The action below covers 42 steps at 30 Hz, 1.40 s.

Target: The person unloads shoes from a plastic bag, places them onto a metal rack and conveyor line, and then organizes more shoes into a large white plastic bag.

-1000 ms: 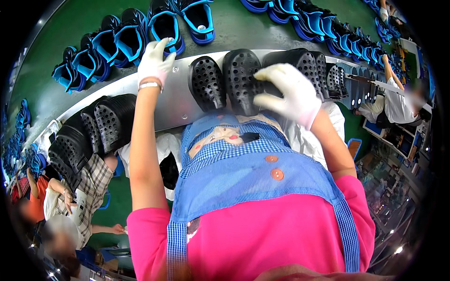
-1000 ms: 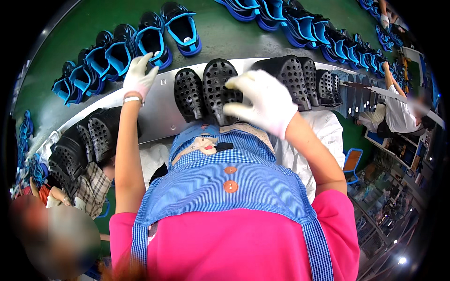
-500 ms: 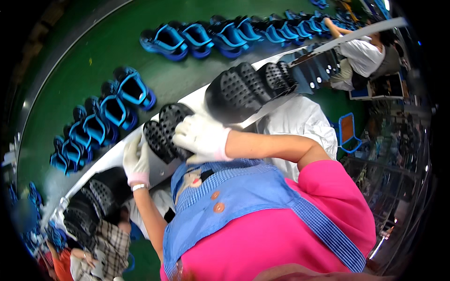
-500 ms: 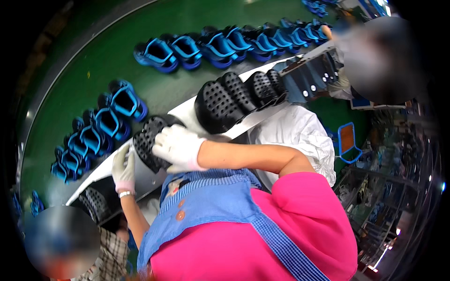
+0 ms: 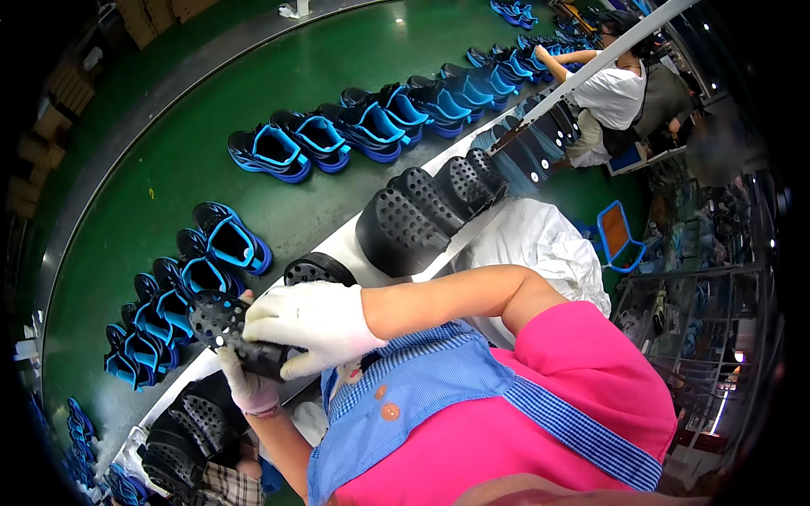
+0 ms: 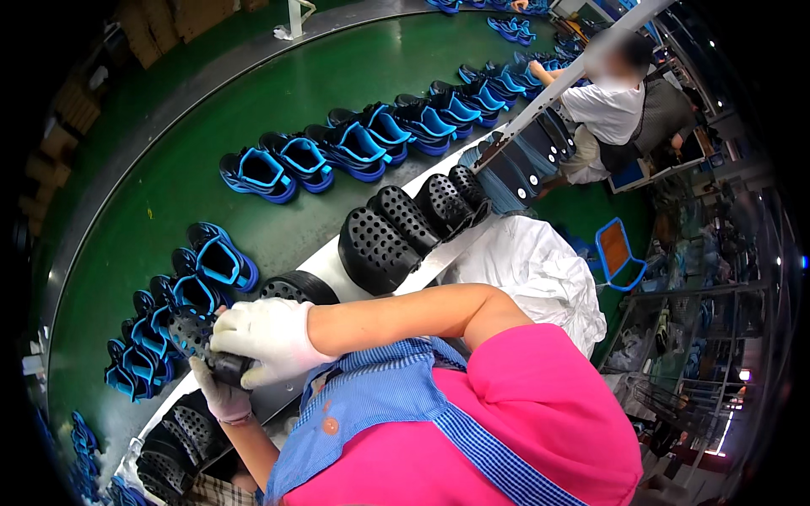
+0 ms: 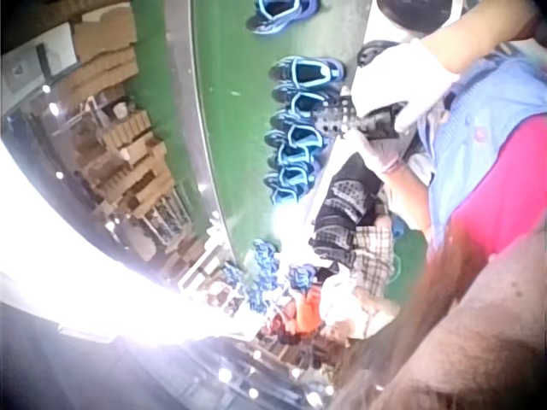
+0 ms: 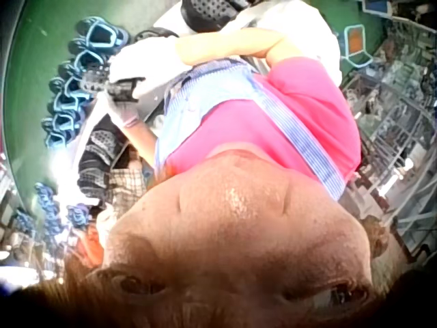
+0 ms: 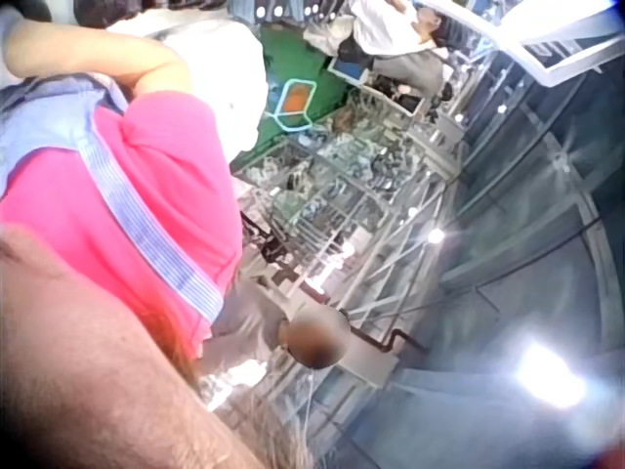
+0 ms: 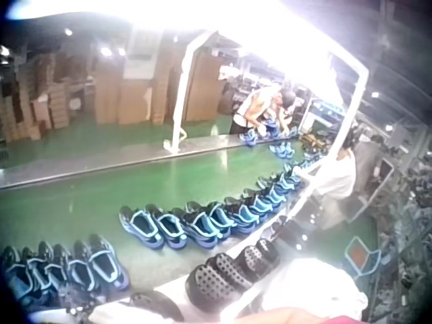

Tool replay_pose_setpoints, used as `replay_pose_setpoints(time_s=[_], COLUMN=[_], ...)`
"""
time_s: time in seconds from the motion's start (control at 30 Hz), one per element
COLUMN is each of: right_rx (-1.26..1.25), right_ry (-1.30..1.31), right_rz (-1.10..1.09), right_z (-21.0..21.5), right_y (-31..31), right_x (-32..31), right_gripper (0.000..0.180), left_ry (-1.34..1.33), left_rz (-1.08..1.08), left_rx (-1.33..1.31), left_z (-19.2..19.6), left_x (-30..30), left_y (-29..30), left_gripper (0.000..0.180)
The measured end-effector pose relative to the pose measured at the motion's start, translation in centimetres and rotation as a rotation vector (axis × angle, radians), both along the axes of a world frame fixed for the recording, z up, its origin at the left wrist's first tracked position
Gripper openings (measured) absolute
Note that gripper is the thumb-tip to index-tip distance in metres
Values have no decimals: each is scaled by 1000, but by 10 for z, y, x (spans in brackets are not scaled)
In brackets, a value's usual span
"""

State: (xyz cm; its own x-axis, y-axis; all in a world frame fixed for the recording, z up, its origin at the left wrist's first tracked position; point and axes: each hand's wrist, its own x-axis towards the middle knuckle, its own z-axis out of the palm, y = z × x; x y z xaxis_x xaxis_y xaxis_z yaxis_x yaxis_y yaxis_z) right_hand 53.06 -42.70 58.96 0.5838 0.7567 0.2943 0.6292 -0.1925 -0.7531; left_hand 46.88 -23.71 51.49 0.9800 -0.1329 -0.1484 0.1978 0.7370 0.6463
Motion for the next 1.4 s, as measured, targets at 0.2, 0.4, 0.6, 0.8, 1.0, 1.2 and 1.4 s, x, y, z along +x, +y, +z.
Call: replay_pose_setpoints(time_s=[0.2,0.4,0.6,0.8,1.0,1.2,1.4], right_rx=[-420,-537,-715,-734,-863,-921,-1218], right_ry=[170,133,161,425,409,453,250], right_rz=[-155,-231,-241,-268,-189,-142,-289], right_z=[-15,-34,-41,-55,-89,-139,-158], right_y=[31,55,84,86,84,81,162], right_x=[25,49,81,101,122,181,194], right_gripper=[45,51,56,52,52,63,50], left_ry=[-73,8,51,159,189,-311,-77], left_rz=[135,290,298,93,-53,36,-229], left_rx=[178,163,134,-62,612,1369,1529], left_z=[-46,-52,-60,-78,-108,-159,-177], left_x=[24,54,85,98,98,110,139], left_y=[34,34,50,48,63,49,51], left_gripper=[56,41,41,34,38,50,45])
